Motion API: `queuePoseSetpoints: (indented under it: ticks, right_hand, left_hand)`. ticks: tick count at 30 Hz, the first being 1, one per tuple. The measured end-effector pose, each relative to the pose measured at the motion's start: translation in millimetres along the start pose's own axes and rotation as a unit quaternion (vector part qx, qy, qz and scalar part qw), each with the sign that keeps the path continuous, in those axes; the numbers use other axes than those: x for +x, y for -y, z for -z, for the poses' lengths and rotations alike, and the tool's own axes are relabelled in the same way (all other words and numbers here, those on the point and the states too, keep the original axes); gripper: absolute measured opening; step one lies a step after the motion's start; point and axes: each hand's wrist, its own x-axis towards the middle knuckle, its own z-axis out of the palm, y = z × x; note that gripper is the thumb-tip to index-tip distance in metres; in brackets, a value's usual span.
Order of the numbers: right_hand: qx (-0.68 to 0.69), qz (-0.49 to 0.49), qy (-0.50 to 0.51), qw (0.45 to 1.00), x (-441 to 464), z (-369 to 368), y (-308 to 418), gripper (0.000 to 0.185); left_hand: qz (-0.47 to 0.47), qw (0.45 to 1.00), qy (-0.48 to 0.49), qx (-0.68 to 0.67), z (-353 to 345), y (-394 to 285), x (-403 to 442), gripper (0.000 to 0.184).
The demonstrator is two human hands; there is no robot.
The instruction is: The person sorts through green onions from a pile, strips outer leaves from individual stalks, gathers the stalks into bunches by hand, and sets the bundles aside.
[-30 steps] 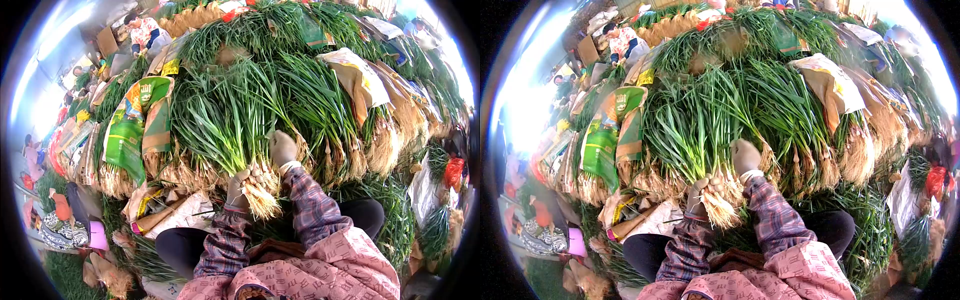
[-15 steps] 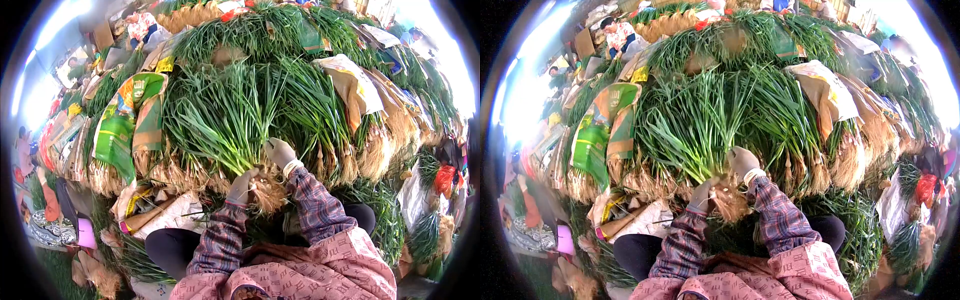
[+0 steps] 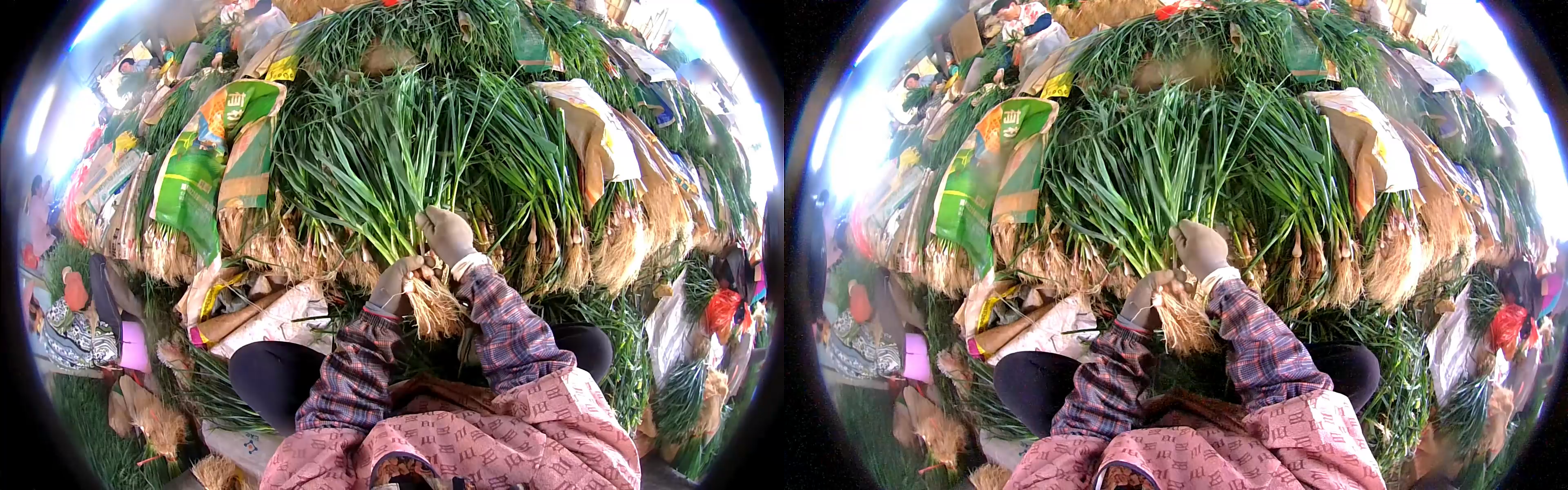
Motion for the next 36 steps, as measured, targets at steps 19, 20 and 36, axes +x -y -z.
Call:
queuePoseSetpoints:
  ticks: [19, 20, 36]
  right_hand:
    - [0.192, -0.23, -0.038, 0.953, 101.9, -20.3, -112.8, 0.047]
    - [0.235, -0.256, 0.0, 0.937, 91.6, -6.9, -90.3, 0.041]
    - [0.759, -0.184, -0.01, 0.625, -0.2, 42.6, -22.9, 0.032]
  left_hand:
    - [0.003, 0.993, -0.086, -0.086, 4.5, -3.5, 4.1, 0.023]
    - [-0.01, 0.993, -0.115, -0.02, 2.7, -7.9, 1.7, 0.02]
    - [-0.024, 0.997, 0.064, -0.023, 32.4, -15.3, -34.6, 0.019]
